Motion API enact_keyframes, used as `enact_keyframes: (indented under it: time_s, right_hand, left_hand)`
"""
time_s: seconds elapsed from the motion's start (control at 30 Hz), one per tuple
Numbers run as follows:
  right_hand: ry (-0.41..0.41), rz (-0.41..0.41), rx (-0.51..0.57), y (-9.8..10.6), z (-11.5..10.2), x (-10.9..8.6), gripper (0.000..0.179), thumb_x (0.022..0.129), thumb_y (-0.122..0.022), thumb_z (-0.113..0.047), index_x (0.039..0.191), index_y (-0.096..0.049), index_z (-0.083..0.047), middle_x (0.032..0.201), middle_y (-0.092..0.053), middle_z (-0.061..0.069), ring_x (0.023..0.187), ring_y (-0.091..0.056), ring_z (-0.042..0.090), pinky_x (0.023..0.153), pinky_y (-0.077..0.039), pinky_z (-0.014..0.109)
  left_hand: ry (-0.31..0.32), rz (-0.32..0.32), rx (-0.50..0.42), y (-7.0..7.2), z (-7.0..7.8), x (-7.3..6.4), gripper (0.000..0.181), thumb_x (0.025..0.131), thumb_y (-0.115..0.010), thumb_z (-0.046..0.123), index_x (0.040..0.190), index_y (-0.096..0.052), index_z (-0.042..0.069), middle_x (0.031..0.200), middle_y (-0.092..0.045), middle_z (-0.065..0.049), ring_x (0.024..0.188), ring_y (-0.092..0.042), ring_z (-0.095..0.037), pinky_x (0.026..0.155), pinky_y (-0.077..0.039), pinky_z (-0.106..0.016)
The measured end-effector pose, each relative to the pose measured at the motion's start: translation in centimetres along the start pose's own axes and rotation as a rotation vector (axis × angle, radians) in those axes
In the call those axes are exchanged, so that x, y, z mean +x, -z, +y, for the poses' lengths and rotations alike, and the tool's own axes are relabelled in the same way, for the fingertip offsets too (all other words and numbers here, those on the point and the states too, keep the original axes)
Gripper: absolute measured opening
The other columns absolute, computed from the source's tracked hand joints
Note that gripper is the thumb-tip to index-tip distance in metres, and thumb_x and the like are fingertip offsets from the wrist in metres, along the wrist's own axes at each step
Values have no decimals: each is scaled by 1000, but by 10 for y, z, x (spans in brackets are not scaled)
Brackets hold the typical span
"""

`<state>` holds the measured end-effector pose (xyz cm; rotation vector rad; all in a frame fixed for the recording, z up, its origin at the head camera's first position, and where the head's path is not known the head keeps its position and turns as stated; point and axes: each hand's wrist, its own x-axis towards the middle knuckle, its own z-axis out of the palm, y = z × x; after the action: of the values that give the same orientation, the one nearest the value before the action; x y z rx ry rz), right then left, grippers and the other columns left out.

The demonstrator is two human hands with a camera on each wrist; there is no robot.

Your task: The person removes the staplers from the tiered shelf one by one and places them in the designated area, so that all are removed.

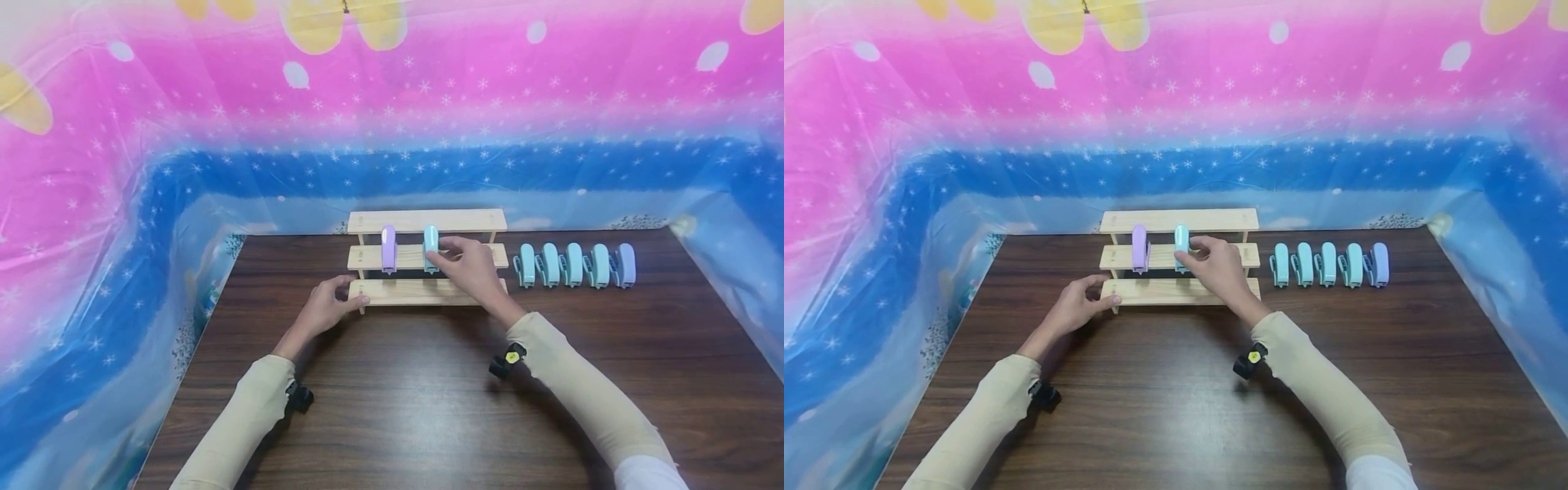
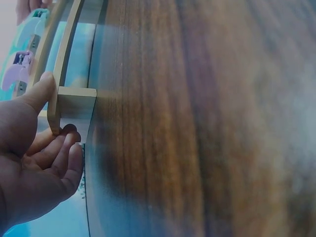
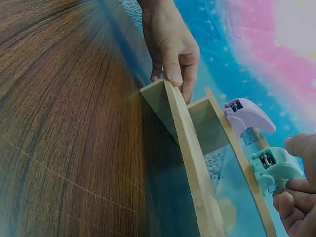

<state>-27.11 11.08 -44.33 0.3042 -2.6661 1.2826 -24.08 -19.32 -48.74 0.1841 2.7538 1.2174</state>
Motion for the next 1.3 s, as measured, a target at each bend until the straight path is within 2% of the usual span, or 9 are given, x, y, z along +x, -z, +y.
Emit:
enact_keyframes:
  time_s: [0.27,0.47,0.73,0.93,1.3]
  right_hand:
    - [0,27,-3,-6,0,2,51,91,-75,-50,122,-74,-11,104,-77,7,89,-72,19,72,-57,40]
    - [-39,34,9,-8,-2,2,52,90,-75,-52,119,-75,-10,100,-76,5,87,-70,18,73,-56,39]
    - [-51,56,26,-8,-4,2,46,90,-78,-44,117,-75,-7,102,-77,7,87,-70,19,71,-56,37]
    - [-44,71,2,-3,-4,0,41,89,-78,-40,113,-76,-6,98,-77,8,83,-70,20,68,-54,34]
    - [-21,78,-9,13,-10,-6,40,89,-79,-39,111,-76,-6,95,-77,7,81,-70,19,67,-55,36]
  left_hand:
    - [0,-4,-4,0,0,-1,71,94,-74,43,149,-50,5,127,-67,-18,108,-67,-29,79,-56,-40]
    - [4,-3,-8,0,1,0,70,94,-74,43,149,-51,5,126,-68,-18,110,-67,-30,80,-56,-41]
    - [0,-11,-6,1,0,0,71,94,-74,44,149,-51,6,122,-69,-17,104,-67,-27,76,-55,-38]
    - [-2,-9,4,1,0,0,71,94,-75,45,149,-52,6,123,-69,-17,104,-67,-27,76,-55,-38]
    - [-6,-8,12,1,1,0,70,95,-74,43,149,-51,5,125,-68,-17,110,-66,-29,80,-56,-41]
